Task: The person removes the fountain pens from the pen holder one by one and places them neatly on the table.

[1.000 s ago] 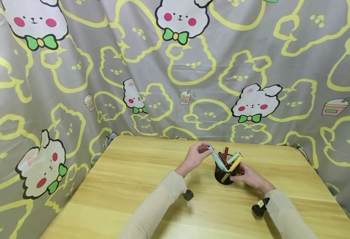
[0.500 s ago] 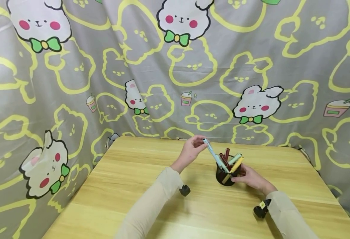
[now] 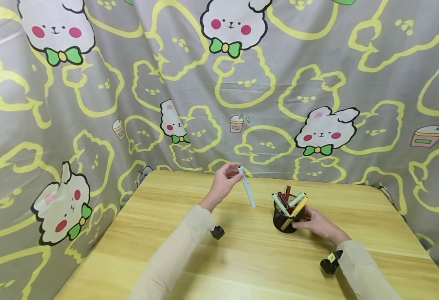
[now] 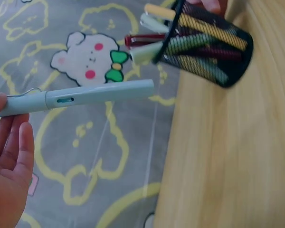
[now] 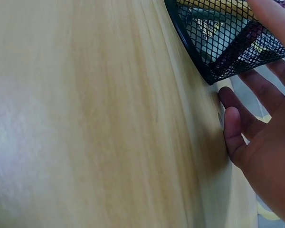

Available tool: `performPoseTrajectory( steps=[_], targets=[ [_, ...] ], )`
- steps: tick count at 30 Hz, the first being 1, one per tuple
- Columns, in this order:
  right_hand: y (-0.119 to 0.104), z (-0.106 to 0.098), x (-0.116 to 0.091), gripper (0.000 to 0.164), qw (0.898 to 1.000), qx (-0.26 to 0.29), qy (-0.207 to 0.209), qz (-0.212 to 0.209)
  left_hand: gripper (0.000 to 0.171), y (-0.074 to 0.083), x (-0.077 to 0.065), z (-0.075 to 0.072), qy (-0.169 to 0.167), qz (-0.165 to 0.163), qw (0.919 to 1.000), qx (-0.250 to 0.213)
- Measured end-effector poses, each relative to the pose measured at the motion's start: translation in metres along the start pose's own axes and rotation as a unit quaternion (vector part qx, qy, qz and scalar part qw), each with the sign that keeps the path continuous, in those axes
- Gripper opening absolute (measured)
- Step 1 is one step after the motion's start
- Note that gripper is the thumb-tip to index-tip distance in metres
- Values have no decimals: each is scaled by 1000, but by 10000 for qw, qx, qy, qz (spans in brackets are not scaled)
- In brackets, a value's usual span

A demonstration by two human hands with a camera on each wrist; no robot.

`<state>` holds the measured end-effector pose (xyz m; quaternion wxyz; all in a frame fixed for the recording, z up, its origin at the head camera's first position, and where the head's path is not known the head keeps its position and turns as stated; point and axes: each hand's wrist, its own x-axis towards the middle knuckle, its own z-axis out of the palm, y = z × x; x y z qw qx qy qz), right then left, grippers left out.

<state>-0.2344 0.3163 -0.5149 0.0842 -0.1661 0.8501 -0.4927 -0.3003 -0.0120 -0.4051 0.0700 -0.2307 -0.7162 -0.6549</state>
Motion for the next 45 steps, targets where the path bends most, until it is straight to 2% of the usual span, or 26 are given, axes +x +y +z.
performPoseTrajectory(
  steps=[5, 12, 21, 29, 32, 35, 42, 45],
  targets=[
    [-2, 0, -1, 63, 10000, 39, 7, 17, 26, -13, -6, -11, 19, -38, 10000, 32],
    [-4, 0, -3, 62, 10000, -17, 19, 16, 25, -26, -15, -17, -34, -360, 9993, 53],
    [-5, 0, -1, 61, 10000, -17, 31, 5, 28, -40, -23, -19, -85, -715, 9966, -393],
    [-4, 0, -2, 60, 10000, 40, -1, -47, 27, -25, -35, -16, -165, -1045, 9922, -667],
    [-4, 0, -1, 61, 10000, 32, 6, -47, 27, -28, -37, -13, -182, -1181, 9902, -716],
    [-3, 0, -1, 62, 10000, -8, 7, -57, 26, -35, -38, -10, -221, -1292, 9888, -715],
    [0, -1, -1, 62, 10000, -15, 19, -76, 25, -77, -35, 6, -255, -1474, 9874, -517],
    [0, -1, -1, 62, 10000, -10, 19, -83, 27, -84, -36, 12, -327, -1586, 9852, -566]
  ],
)
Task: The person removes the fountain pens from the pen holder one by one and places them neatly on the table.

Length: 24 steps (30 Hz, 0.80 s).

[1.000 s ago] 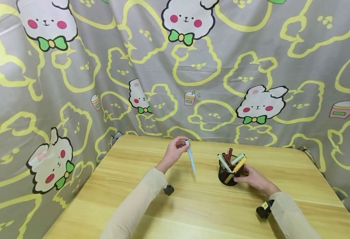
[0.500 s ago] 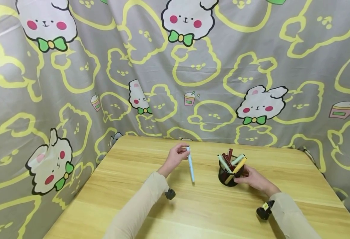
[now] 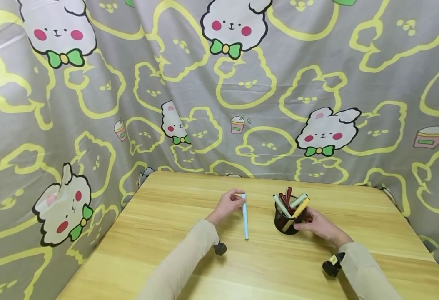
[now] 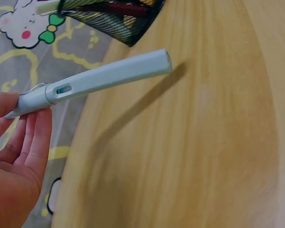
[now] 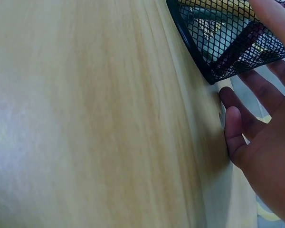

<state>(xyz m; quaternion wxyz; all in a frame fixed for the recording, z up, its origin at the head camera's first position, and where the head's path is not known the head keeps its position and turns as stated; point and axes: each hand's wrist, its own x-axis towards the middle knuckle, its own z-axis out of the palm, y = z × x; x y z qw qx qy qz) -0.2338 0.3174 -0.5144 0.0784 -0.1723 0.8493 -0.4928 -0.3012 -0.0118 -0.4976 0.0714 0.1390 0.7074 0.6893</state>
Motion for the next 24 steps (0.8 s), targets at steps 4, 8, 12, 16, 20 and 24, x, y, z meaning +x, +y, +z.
performPoseTrajectory(
  steps=[4, 8, 12, 16, 20, 24],
  targets=[
    [-1, 0, -1, 60, 10000, -6, -19, -24, 32, -8, 1, 6, -103, -211, 9996, -184],
    [-1, 0, -1, 59, 10000, 1, -34, -16, 34, -11, 2, 10, -88, -379, 9990, -235],
    [-1, 0, 0, 59, 10000, -64, -2, -17, 37, -13, 2, 13, -125, -573, 9979, -266],
    [-1, 1, 0, 59, 10000, -62, 22, -1, 38, -16, 3, 15, -242, -702, 9970, -228],
    [-1, 1, -1, 60, 10000, -15, 11, -2, 35, -19, 2, 19, -470, -757, 9960, 15],
    [-1, 1, -1, 60, 10000, 63, 7, 4, 31, -22, 2, 24, -602, -765, 9945, 388]
  ],
)
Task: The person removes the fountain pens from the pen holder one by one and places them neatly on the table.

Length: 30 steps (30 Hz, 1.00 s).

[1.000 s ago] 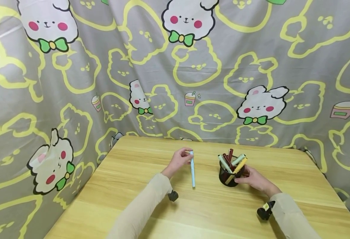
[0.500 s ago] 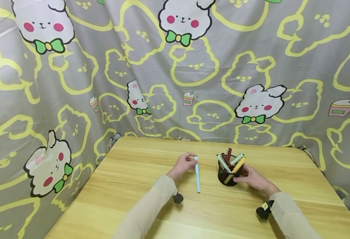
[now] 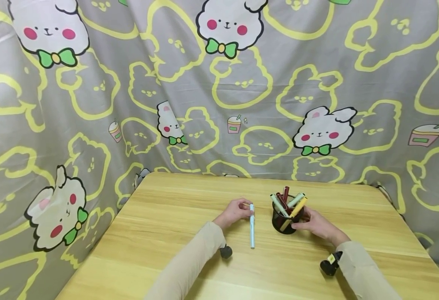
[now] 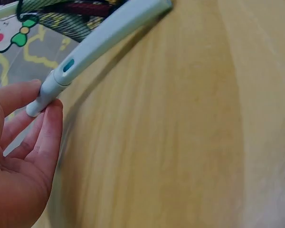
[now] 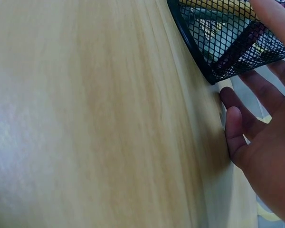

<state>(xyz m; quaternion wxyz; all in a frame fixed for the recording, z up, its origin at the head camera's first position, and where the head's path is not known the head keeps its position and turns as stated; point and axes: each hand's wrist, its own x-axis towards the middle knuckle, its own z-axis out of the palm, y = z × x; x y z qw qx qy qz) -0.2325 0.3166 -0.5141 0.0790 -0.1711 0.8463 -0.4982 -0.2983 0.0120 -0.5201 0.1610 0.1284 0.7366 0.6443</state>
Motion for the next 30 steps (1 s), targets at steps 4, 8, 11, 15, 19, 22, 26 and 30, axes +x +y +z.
performPoseTrajectory(
  steps=[4, 8, 11, 15, 19, 22, 26, 30],
  targets=[
    [0, 0, 1, 60, 10000, 93, -5, -10, 29, -1, 1, 3, 74, -3, 9995, 321],
    [1, 0, 1, 60, 9999, 129, -17, -9, 27, 1, 1, 5, 159, -39, 9983, 562],
    [1, 0, 0, 60, 10000, 89, -14, 1, 27, 2, 1, 6, 146, -38, 9976, 679],
    [1, 1, 0, 61, 10000, -29, -12, 19, 26, 1, 2, 6, 118, -46, 9965, 827],
    [2, 1, 0, 59, 10000, -7, 1, 45, 25, 1, 2, 7, 128, -76, 9952, 970],
    [3, 1, 0, 59, 9999, 110, 6, 21, 25, 3, 2, 8, 167, -98, 9948, 1004],
    [7, 1, 1, 58, 9997, 232, 8, -35, 25, 4, 3, 8, 239, -143, 9942, 1040],
    [8, 1, 2, 57, 9997, 248, 17, -45, 25, 1, 3, 8, 271, -134, 9942, 1037]
  ],
)
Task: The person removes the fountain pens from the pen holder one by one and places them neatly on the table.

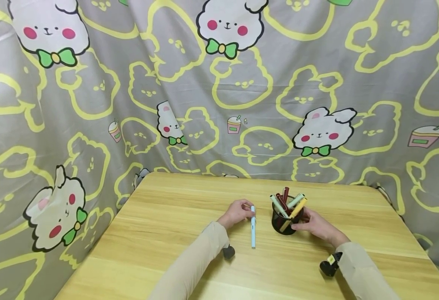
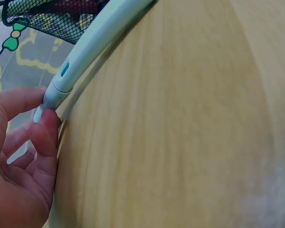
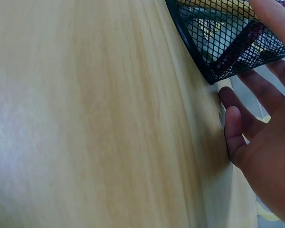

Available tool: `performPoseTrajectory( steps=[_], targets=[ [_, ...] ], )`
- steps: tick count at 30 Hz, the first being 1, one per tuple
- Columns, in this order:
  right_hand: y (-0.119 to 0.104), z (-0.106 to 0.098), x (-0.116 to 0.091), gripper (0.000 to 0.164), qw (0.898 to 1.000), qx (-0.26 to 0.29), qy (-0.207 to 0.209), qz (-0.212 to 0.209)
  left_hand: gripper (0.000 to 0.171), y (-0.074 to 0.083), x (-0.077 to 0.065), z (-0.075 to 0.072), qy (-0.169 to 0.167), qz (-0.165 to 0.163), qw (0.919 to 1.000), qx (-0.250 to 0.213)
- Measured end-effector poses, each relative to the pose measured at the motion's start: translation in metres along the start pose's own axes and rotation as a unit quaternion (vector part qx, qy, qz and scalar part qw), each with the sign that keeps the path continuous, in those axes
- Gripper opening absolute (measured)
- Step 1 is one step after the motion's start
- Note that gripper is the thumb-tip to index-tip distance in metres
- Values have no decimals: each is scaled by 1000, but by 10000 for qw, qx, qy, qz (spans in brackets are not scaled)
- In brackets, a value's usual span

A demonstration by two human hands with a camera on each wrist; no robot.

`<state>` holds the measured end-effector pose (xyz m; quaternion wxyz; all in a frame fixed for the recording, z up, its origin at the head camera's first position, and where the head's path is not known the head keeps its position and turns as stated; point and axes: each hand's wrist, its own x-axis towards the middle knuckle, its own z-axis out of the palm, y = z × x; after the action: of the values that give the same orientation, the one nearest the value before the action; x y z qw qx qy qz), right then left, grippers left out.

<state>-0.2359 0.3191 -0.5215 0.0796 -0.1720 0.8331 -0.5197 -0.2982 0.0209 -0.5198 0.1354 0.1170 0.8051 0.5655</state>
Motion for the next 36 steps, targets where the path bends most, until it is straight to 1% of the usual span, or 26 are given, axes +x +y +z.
performPoseTrajectory(
  steps=[3, 7, 16, 23, 27, 32, 36],
  targets=[
    [-1, 0, 0, 58, 10000, 5, -12, 21, 24, -1, 0, 0, 5, 16, 10000, -31],
    [-3, 0, 0, 59, 10000, -56, -47, 47, 24, -3, 0, 1, 47, 51, 10000, 56],
    [-5, 1, 0, 59, 10000, -55, -79, -24, 25, -1, -1, 0, 102, 170, 9979, 612],
    [-5, 1, -1, 60, 9999, -61, -95, -53, 25, 1, -2, -1, -23, 169, 9964, 835],
    [-5, 1, -1, 60, 9999, -11, -87, -56, 26, 0, 0, -2, -123, 232, 9943, 1031],
    [-3, 1, -1, 60, 10000, 11, -61, -52, 23, -3, 1, -1, -243, 239, 9952, 915],
    [-2, 1, 0, 60, 10000, 16, -53, -56, 24, -3, 0, -1, -252, 200, 9965, 776]
  ],
)
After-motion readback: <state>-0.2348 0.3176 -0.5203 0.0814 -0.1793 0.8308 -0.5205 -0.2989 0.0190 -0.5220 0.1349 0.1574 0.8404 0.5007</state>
